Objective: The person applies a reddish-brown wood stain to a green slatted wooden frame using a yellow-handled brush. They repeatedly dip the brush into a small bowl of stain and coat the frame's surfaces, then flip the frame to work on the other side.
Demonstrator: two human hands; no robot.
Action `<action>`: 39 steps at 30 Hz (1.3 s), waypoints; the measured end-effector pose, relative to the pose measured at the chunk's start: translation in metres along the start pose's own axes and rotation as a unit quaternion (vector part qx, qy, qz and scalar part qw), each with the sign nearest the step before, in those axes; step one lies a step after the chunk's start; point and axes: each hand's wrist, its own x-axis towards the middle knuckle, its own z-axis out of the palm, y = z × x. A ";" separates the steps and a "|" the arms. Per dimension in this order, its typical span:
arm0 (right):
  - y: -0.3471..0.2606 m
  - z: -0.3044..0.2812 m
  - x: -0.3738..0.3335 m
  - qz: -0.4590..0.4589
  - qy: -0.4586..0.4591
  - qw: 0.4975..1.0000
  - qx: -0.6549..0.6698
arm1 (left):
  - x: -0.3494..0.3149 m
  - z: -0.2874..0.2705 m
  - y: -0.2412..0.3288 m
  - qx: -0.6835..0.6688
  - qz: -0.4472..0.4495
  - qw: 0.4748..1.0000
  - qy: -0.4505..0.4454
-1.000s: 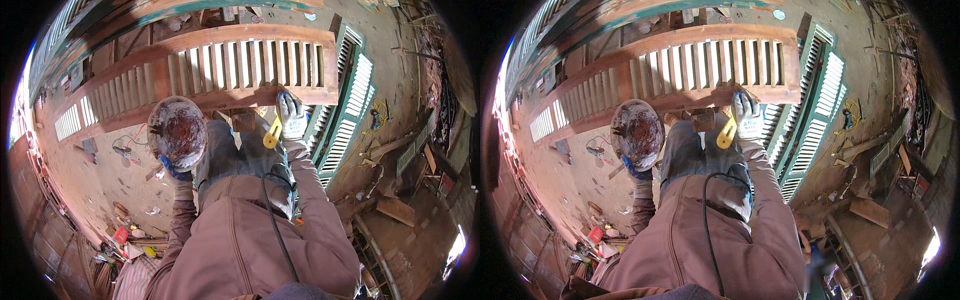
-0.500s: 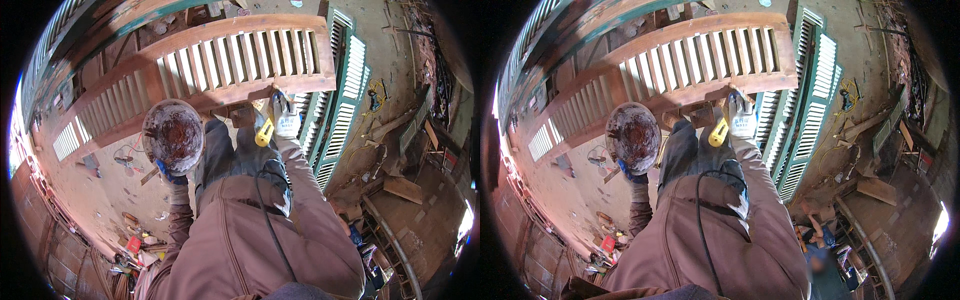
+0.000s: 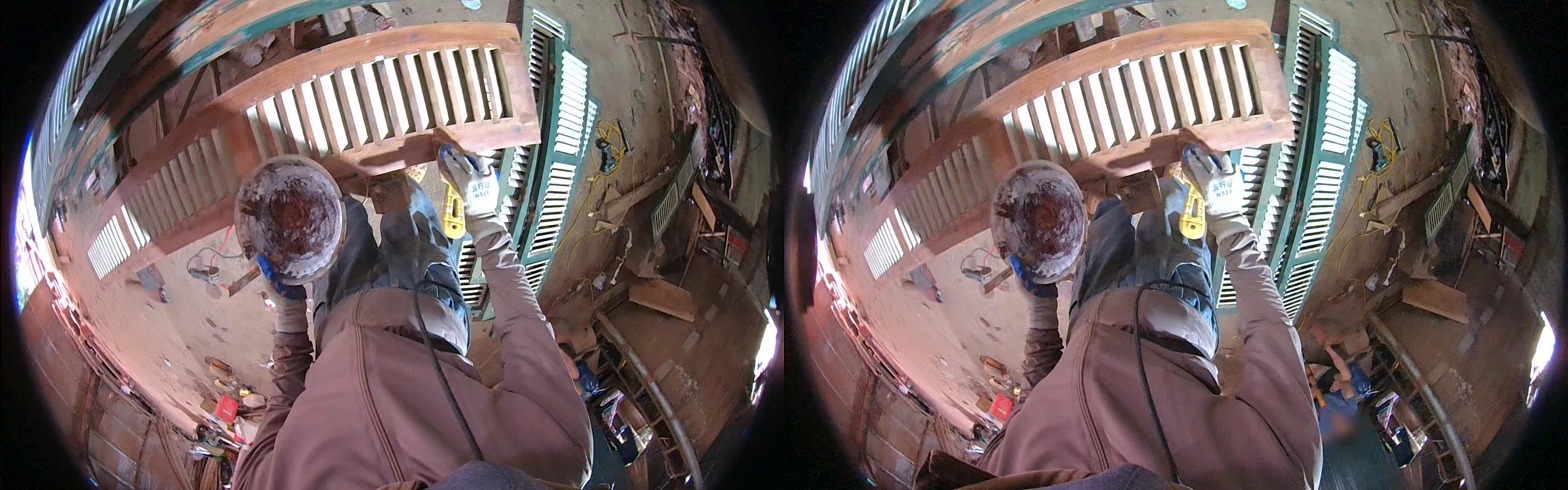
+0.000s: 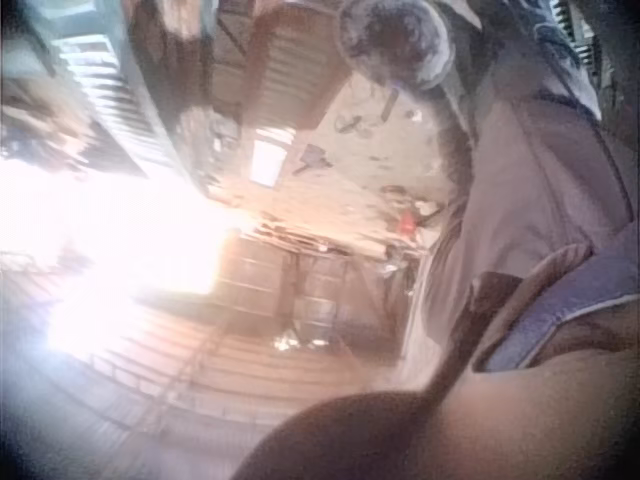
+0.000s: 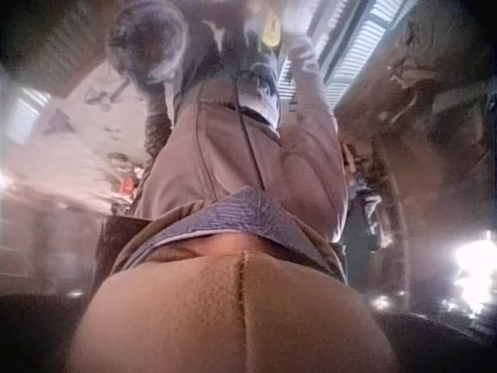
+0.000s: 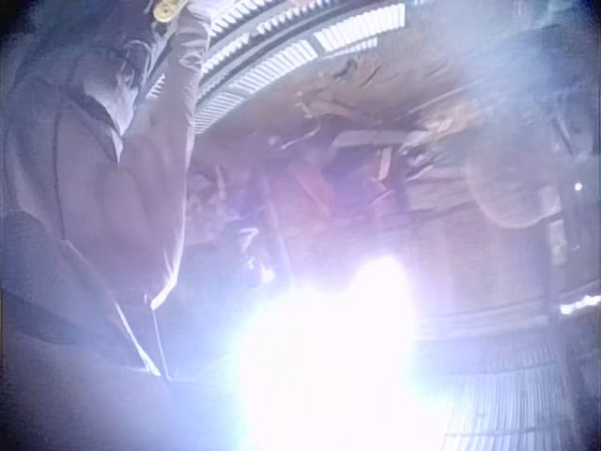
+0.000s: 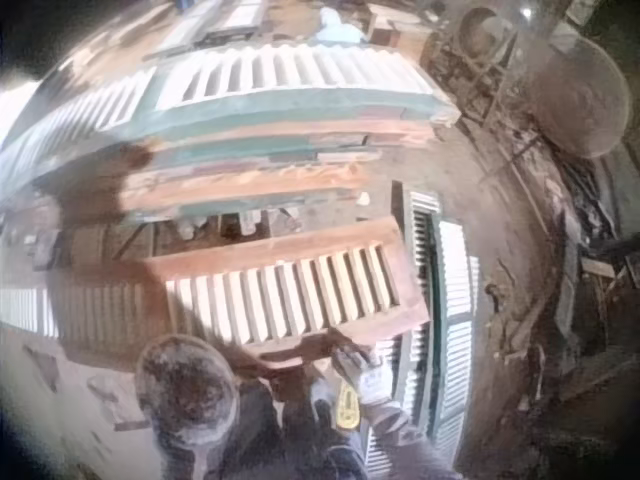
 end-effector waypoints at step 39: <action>0.121 -0.033 0.007 -0.111 0.013 0.993 -0.043 | -0.011 0.058 -0.004 -0.040 -0.042 0.998 -0.002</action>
